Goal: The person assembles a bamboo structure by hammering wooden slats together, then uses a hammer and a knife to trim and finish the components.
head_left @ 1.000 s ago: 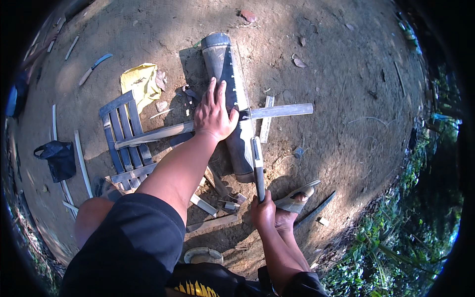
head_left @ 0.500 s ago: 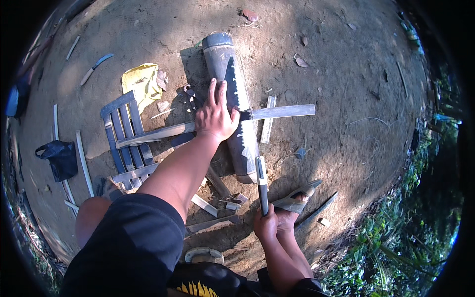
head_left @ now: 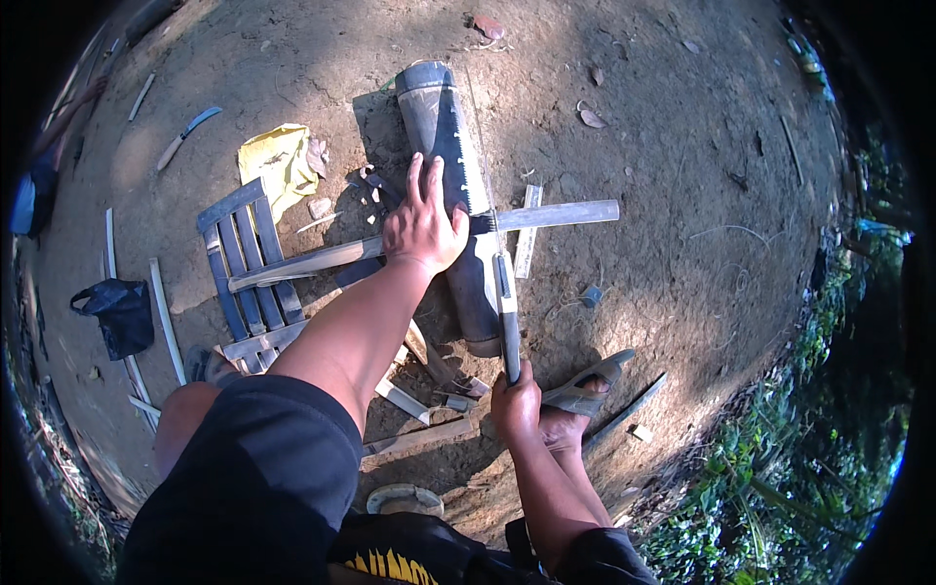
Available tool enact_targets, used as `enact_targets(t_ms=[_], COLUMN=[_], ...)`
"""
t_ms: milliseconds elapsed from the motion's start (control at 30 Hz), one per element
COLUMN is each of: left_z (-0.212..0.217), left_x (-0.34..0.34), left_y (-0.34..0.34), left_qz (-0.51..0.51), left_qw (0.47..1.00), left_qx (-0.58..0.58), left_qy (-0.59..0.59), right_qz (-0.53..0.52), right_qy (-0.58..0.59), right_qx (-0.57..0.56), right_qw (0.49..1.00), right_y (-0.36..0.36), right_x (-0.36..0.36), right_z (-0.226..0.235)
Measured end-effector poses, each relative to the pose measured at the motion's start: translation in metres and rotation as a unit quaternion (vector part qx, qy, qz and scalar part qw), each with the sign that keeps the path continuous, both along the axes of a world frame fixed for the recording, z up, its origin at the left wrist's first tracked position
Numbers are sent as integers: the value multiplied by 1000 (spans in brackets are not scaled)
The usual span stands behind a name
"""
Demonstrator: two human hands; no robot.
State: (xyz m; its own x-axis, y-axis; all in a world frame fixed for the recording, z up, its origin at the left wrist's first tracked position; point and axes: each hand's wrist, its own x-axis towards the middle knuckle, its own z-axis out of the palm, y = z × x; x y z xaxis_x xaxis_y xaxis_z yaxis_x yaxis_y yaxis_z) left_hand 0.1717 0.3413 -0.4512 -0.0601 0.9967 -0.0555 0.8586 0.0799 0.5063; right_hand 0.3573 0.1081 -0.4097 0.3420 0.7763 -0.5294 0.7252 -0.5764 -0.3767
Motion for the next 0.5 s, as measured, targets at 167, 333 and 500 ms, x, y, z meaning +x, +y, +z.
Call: enact_targets(t_ms=[167,333,500], left_z=[5,2,3], left_x=[1,4,1], left_y=[-4,3,4], left_qz=[6,-2,9], left_qw=[999,1000,1000], left_qx=[-42,-25,-26], left_qy=[2,-2,9], right_qz=[-12,-9,11], right_qy=[30,11,27], right_qx=[9,1,-13], right_qw=[999,1000,1000], right_y=[-62,10,-100], right_x=[20,2,36], right_z=[11,-1,19])
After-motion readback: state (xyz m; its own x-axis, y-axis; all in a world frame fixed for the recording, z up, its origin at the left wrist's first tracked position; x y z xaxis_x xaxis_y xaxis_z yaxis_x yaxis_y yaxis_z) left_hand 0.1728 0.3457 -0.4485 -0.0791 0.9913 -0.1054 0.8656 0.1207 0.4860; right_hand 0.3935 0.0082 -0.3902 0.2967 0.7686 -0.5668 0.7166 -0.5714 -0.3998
